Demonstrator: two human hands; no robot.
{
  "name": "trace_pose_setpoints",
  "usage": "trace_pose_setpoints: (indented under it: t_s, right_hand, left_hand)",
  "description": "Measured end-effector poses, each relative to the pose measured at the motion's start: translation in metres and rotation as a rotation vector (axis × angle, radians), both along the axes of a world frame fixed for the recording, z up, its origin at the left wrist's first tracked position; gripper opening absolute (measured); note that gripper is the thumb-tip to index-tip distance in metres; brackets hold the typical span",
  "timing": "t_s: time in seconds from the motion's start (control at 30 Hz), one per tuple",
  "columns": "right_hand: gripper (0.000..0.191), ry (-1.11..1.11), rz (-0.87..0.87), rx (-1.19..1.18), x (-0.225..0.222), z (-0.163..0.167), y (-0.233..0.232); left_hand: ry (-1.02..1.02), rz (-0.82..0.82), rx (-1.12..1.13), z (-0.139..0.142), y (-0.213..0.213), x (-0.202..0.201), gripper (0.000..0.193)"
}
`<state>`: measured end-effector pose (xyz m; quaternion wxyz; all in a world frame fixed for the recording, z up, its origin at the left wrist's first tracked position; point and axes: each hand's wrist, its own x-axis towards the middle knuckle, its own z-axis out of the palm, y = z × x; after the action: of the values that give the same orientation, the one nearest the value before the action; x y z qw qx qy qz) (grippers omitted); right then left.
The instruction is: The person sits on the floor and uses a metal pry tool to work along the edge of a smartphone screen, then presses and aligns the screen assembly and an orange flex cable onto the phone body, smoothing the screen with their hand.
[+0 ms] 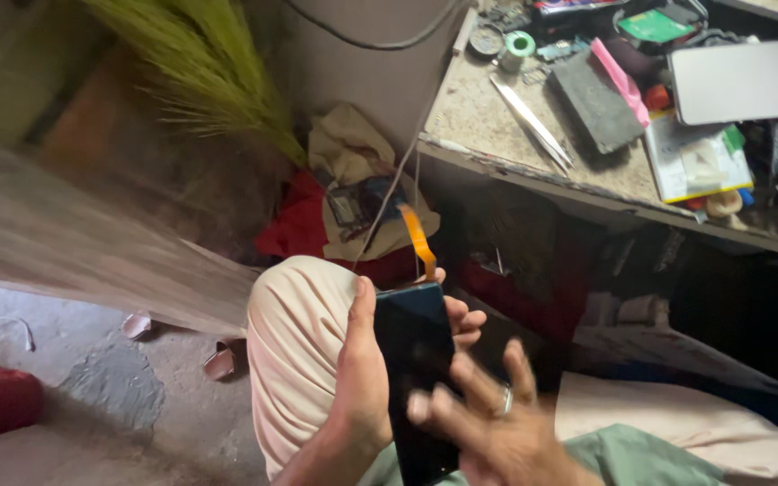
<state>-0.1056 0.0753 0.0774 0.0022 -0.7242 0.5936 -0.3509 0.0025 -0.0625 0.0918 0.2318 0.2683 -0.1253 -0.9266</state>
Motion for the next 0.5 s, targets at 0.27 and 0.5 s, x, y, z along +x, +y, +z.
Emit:
trace_pose_setpoints:
  t_s: [0.27, 0.5]
  right_hand:
    - [0.065, 0.087, -0.080, 0.037, -0.006, -0.004, -0.002]
    - [0.070, 0.013, 0.037, 0.163, -0.025, 0.001, -0.015]
  left_hand:
    - [0.084, 0.012, 0.007, 0.000, -0.003, -0.001, 0.077]
    - [-0.033, -0.067, 0.046, -0.001, 0.003, 0.000, 0.078]
